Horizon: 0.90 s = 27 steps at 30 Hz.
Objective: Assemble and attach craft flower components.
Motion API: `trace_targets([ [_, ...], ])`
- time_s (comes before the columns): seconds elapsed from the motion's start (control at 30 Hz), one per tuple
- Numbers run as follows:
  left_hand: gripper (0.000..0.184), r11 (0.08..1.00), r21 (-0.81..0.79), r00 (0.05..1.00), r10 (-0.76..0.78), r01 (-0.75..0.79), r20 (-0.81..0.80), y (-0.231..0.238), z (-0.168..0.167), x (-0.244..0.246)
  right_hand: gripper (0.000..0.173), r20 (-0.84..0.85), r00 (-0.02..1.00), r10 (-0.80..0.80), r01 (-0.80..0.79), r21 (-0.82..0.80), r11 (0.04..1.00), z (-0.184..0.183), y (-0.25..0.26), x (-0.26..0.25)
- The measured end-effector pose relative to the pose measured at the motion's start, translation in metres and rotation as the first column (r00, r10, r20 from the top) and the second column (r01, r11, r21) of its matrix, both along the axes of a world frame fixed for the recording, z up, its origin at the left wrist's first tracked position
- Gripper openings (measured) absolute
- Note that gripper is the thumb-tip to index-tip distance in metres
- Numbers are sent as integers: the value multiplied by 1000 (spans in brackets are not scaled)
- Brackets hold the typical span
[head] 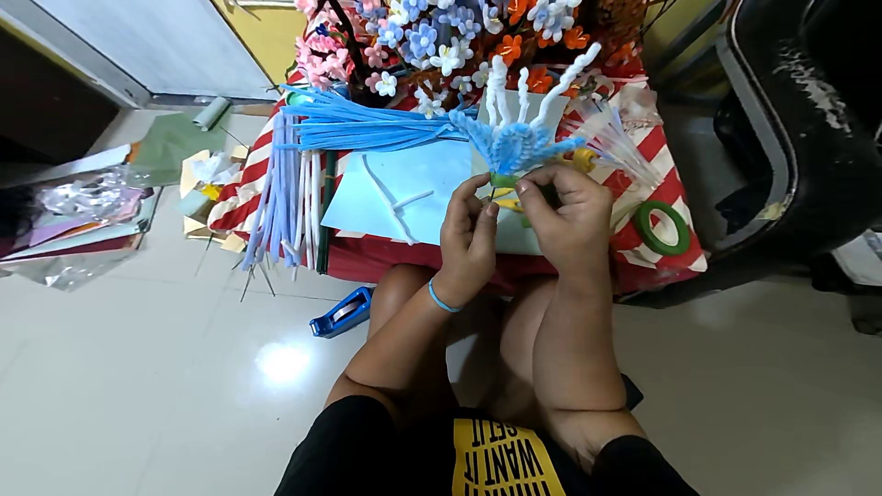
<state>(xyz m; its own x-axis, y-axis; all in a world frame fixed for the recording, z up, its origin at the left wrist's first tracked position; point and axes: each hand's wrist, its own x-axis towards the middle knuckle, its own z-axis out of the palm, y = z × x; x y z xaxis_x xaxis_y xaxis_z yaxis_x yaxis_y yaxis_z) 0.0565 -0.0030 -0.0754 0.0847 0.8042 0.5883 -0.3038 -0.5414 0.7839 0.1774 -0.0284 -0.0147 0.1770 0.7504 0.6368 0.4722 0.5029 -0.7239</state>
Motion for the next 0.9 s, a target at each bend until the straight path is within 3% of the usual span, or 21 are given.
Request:
trace_targets([
  [0.4,32,914,-214,889,-245,345,387,-8,13,-2,9,-56,998,14,-13,6,1000,-2,4,-9],
  [0.9,24,715,-310,711,-359,626,605,-8,19,-9,11,-79,997,-4,8,41,999,-5,8,-15],
])
